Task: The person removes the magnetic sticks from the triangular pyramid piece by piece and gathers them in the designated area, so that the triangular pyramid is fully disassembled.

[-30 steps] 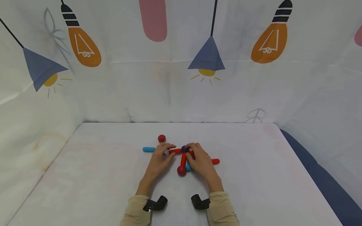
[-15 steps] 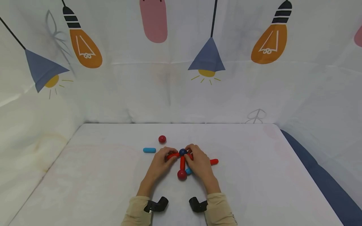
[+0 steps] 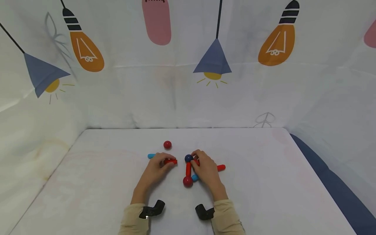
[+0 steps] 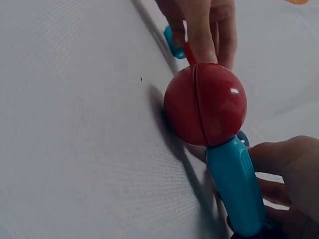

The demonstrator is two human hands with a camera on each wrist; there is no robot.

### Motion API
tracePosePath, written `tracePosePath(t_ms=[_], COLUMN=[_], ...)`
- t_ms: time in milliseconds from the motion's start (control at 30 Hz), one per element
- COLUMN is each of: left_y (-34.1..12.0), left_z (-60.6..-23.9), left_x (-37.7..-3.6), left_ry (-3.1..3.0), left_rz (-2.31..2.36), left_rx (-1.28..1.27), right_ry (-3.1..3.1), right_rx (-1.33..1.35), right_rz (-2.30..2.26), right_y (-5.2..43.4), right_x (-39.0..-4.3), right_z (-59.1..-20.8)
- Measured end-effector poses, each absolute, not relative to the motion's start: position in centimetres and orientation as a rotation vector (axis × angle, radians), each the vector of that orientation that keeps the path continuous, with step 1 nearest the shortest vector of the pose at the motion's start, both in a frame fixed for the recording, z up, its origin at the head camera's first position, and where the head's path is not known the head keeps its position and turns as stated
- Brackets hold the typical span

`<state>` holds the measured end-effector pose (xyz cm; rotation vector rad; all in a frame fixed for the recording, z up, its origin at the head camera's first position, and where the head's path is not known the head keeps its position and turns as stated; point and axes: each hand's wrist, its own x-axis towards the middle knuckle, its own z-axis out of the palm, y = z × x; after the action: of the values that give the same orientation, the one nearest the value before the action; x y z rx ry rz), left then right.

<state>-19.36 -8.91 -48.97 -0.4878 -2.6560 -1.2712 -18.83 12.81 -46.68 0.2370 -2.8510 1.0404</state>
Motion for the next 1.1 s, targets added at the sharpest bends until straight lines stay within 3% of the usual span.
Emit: tracePosePath(t_ms=[533, 1100], left_y=[-14.4, -14.1], left_z=[-48.5, -49.4], left_x=[-19.1, -19.3], left_ry=[-2.620, -2.583], left_rz=[-1.223, -1.269], left_rx=[-0.297, -0.226], right_ry=[-2.878, -2.931], right_rx=[0.257, 0.239], right_rz=[1.079, 1.057], right_y=[13.0, 13.6], right_x=[-18.7, -19.1], right_z=[-46.6, -46.8])
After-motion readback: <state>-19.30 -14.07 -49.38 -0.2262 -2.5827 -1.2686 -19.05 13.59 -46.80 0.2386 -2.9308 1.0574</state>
